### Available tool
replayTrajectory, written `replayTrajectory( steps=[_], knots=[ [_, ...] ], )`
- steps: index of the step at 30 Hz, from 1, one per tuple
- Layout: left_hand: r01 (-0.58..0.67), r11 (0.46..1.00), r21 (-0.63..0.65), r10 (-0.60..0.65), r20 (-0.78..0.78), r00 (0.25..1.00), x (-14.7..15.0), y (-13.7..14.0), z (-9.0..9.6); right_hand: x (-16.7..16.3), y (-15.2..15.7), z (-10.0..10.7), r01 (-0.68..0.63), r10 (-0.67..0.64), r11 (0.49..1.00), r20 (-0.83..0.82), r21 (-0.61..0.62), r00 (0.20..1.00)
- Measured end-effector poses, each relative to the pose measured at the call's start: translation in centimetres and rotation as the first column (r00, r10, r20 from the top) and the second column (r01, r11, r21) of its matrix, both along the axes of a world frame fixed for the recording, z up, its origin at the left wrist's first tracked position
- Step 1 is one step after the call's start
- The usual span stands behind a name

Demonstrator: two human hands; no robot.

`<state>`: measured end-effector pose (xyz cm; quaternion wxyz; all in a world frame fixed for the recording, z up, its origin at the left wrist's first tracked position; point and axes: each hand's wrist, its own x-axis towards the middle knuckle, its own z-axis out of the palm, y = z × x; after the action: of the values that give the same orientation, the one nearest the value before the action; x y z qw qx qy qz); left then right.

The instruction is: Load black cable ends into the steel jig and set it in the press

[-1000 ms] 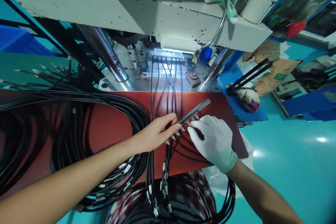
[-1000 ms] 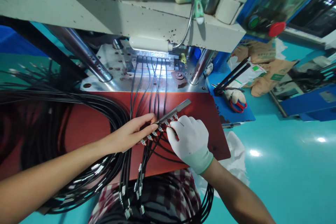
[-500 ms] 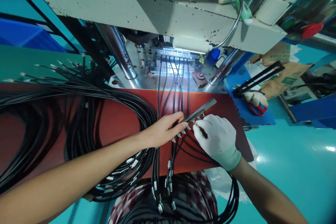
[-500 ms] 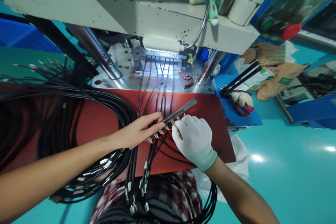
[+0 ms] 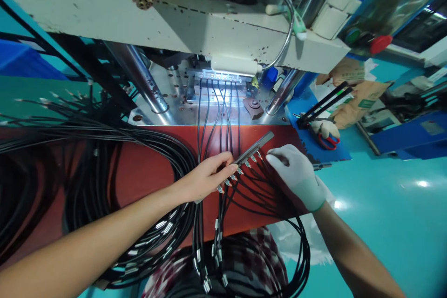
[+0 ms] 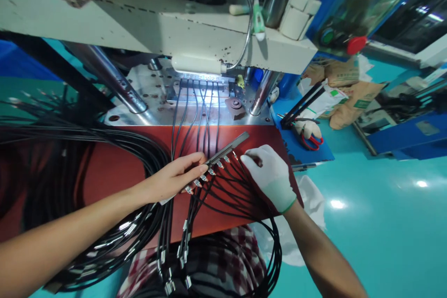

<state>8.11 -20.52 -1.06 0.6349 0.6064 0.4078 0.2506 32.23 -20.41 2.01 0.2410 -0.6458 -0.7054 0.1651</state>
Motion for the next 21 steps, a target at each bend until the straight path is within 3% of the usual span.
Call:
replayTrajectory(
  steps=[5,9,21],
  knots=[
    [-0.001,0.999,-0.032,0.001,0.016,1.000,0.0,0.1,0.0,-1.2,0.0,-0.8,-0.008,-0.043,0.979,-0.244,-0.201,0.969],
    [0.014,0.995,-0.097,-0.010,0.042,0.999,-0.1,0.3,0.1,-1.6,0.2,-0.3,-0.142,-0.021,0.952,-0.521,-0.272,0.853],
    [0.011,0.981,-0.196,0.003,0.075,0.997,-0.1,0.2,0.5,-1.8,0.7,-0.3,-0.206,-0.008,0.943,-0.633,-0.263,0.774]
  ],
)
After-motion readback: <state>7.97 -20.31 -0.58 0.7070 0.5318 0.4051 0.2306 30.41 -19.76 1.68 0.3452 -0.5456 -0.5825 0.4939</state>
